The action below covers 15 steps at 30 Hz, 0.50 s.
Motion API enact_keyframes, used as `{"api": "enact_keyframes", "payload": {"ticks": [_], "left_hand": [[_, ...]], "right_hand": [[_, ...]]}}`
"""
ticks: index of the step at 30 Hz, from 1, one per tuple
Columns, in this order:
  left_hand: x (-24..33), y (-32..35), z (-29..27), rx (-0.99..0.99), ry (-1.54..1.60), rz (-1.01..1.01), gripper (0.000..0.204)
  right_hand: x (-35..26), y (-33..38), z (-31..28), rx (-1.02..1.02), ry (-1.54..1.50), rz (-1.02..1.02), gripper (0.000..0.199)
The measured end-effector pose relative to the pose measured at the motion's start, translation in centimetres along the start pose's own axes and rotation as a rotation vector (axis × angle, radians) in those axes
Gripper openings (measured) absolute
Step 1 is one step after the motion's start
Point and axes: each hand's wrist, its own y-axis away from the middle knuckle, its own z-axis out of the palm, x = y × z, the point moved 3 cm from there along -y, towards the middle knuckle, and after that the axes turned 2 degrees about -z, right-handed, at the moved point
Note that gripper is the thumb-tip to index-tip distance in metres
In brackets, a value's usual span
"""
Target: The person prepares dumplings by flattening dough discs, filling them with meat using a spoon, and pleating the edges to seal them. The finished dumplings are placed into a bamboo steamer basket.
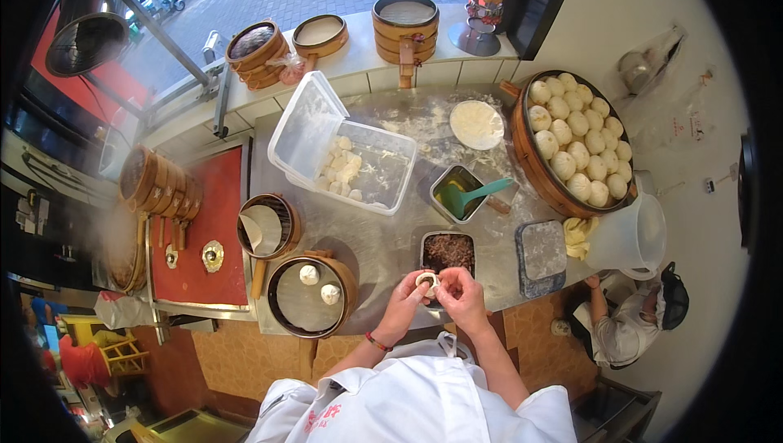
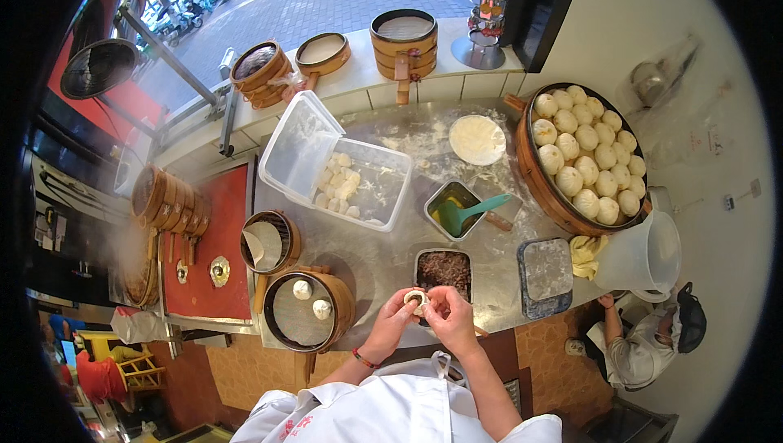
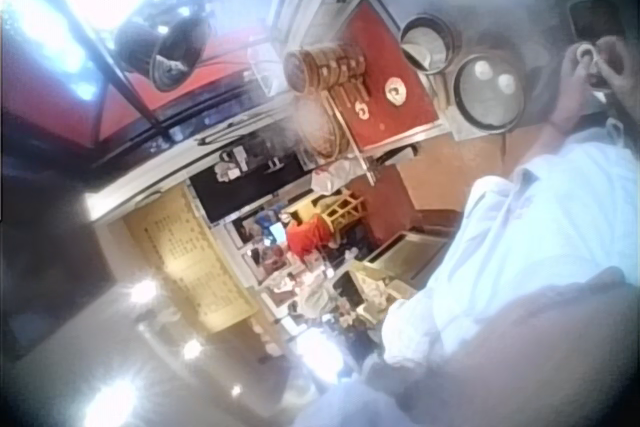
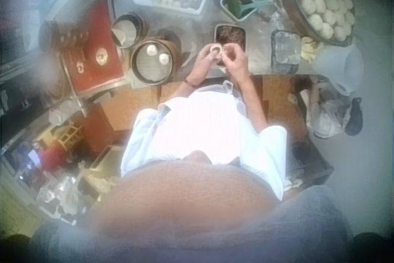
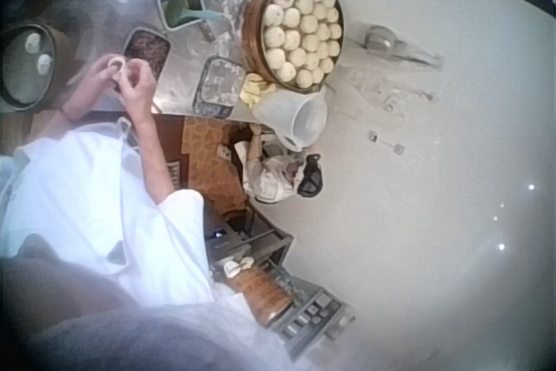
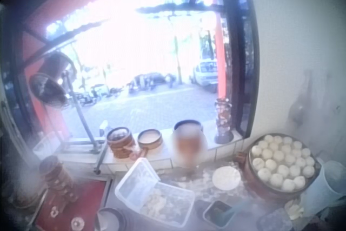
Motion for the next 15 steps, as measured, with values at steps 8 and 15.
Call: {"api": "enact_keyframes", "payload": {"ticks": [8,15], "left_hand": [[-1.3,-0.7,-0.7,0.002,-0.136,0.056,0.029],[-0.1,-0.5,-0.3,-0.061,-0.119,-0.03,0.03]], "right_hand": [[-2.4,-0.6,0.0,-0.087,0.326,-0.238,0.008],[-1.6,-0.7,-0.1,-0.178,0.431,-0.369,0.009]]}}
